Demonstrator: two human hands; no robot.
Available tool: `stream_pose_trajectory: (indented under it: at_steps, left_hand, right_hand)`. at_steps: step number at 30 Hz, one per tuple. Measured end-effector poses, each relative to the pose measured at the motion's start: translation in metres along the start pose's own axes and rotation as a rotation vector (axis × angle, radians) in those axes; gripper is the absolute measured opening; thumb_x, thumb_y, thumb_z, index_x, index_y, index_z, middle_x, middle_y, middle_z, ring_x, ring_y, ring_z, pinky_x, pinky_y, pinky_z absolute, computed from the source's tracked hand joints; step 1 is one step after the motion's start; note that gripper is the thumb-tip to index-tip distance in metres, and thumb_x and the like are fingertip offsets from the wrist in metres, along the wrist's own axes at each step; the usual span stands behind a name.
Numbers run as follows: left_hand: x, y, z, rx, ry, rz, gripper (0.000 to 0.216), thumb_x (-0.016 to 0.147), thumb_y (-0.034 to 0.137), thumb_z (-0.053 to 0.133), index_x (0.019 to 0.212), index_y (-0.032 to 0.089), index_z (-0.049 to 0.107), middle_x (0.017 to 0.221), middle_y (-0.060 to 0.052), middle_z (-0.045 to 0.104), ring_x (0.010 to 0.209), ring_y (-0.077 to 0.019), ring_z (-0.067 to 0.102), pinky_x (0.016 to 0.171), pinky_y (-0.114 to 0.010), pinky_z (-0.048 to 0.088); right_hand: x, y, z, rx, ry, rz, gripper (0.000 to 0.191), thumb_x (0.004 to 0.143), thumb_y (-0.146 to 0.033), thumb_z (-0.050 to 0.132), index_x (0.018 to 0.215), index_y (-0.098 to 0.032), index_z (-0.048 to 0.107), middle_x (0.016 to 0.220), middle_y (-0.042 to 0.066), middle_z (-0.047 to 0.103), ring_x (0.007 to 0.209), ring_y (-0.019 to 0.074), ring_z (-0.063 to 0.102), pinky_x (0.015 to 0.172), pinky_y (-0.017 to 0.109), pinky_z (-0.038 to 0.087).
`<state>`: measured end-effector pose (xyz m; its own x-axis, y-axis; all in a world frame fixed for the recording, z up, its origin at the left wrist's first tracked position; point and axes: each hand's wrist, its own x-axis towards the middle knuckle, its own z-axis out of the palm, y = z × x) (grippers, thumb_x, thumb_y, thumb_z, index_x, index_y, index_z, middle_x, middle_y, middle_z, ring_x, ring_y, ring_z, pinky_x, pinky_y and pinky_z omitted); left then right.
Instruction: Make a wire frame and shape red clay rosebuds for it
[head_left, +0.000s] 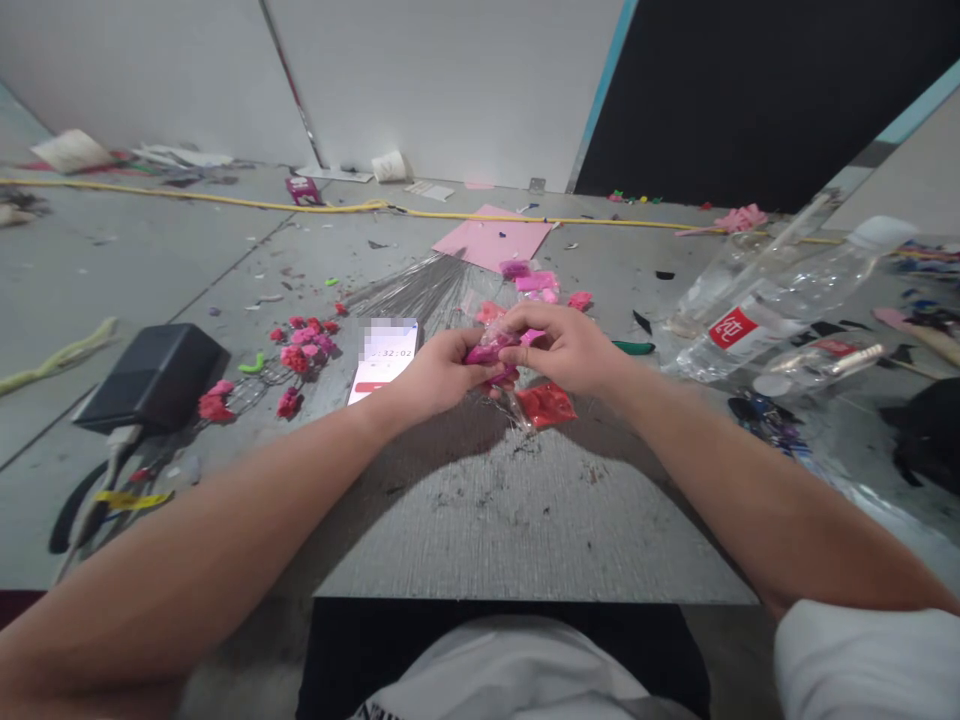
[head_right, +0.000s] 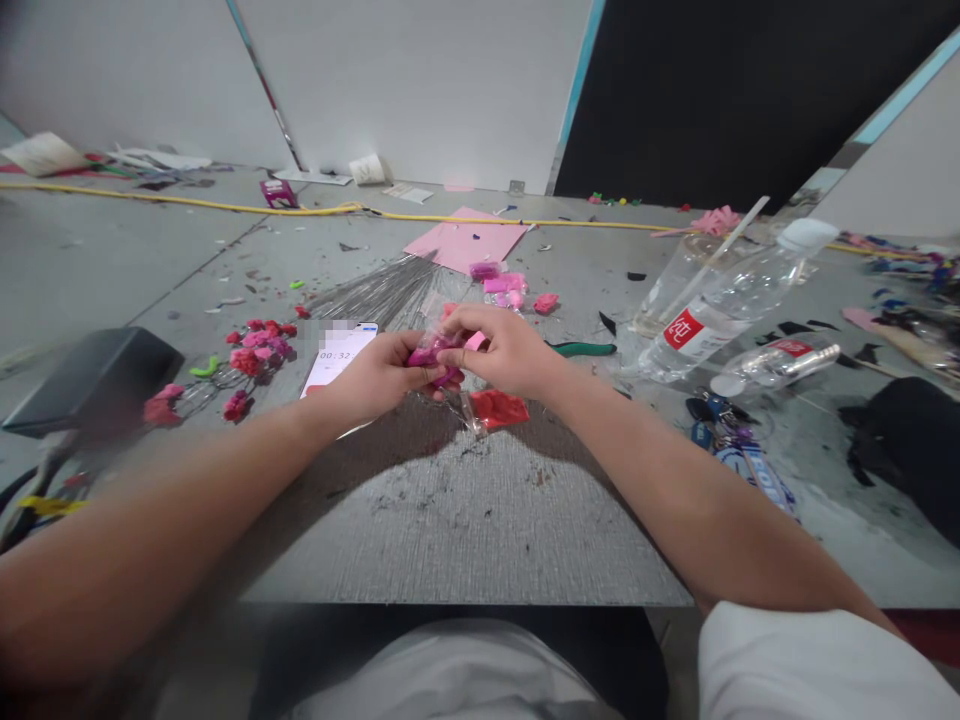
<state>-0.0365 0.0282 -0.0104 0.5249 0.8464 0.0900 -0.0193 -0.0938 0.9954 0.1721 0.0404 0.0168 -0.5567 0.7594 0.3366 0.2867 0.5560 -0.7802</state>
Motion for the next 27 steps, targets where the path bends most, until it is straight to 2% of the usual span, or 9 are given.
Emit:
stream_pose_trajectory:
  at_steps: [4,7,12,17,20,23,25,27]
  left_hand:
    - [0.001,0.001,-0.006,0.089,-0.067,-0.013,0.017,0.089,0.031,0.079,0.096,0.016,0.076,0.089,-0.009,0.078,0.077,-0.0168,0.073,0.071,-0.029,0.059]
    - [0.001,0.0,-0.009,-0.018,-0.097,-0.022,0.024,0.09,0.038,0.079,0.1,0.016,0.077,0.092,-0.008,0.077,0.079,-0.0159,0.073,0.072,-0.028,0.06]
    - [0.001,-0.001,-0.007,-0.171,-0.066,-0.032,0.03,0.085,0.043,0.083,0.085,0.014,0.077,0.081,-0.006,0.071,0.077,-0.0164,0.07,0.073,-0.031,0.064]
    - [0.002,0.001,-0.01,-0.238,-0.058,-0.072,0.024,0.086,0.038,0.081,0.089,0.014,0.076,0.087,-0.008,0.074,0.078,-0.0176,0.072,0.073,-0.032,0.064]
    - [0.003,0.001,-0.013,-0.266,-0.065,-0.092,0.022,0.089,0.036,0.079,0.091,0.015,0.076,0.088,-0.008,0.075,0.078,-0.0171,0.073,0.074,-0.031,0.064]
    - [0.002,0.0,-0.013,-0.309,-0.078,-0.088,0.02,0.089,0.034,0.08,0.098,0.016,0.077,0.093,-0.008,0.076,0.081,-0.0172,0.075,0.076,-0.03,0.064]
    - [0.001,0.001,-0.011,-0.321,-0.094,-0.062,0.019,0.088,0.032,0.081,0.099,0.017,0.078,0.094,-0.007,0.076,0.082,-0.0161,0.074,0.077,-0.029,0.064]
    - [0.001,0.002,-0.01,-0.292,-0.104,-0.035,0.018,0.086,0.027,0.083,0.1,0.016,0.079,0.094,-0.006,0.075,0.083,-0.0141,0.073,0.078,-0.027,0.063]
  right_hand:
    - [0.0,0.004,-0.006,0.036,-0.067,0.017,0.021,0.082,-0.032,0.081,0.1,-0.025,0.075,0.114,0.006,0.07,0.104,0.0235,0.066,0.085,0.039,0.056]
    - [0.0,0.005,-0.008,-0.054,-0.05,0.022,0.012,0.086,-0.03,0.075,0.093,-0.022,0.071,0.105,0.006,0.069,0.097,0.0221,0.065,0.084,0.039,0.053]
    - [0.0,0.002,-0.003,-0.112,-0.048,-0.011,0.01,0.086,-0.027,0.068,0.085,-0.021,0.06,0.089,0.002,0.061,0.081,0.0174,0.056,0.074,0.034,0.045]
    - [0.001,0.007,-0.003,0.039,0.044,0.08,0.034,0.082,-0.037,0.079,0.074,-0.023,0.049,0.08,-0.001,0.057,0.072,0.0146,0.05,0.068,0.031,0.043]
    - [0.001,0.009,-0.011,0.127,-0.022,0.064,0.032,0.079,-0.043,0.086,0.085,-0.023,0.063,0.089,0.0,0.064,0.081,0.0171,0.058,0.077,0.033,0.049]
    - [0.0,0.007,-0.021,0.061,-0.147,0.046,0.036,0.078,-0.045,0.088,0.103,-0.025,0.073,0.105,0.004,0.069,0.098,0.0214,0.064,0.087,0.036,0.051]
    - [0.0,0.004,-0.025,-0.002,-0.187,0.03,0.034,0.079,-0.046,0.088,0.104,-0.025,0.076,0.105,0.004,0.069,0.099,0.0219,0.064,0.087,0.036,0.051]
    - [0.0,0.002,-0.026,-0.049,-0.167,-0.005,0.029,0.081,-0.046,0.087,0.099,-0.025,0.078,0.101,0.003,0.069,0.096,0.0216,0.064,0.086,0.036,0.05]
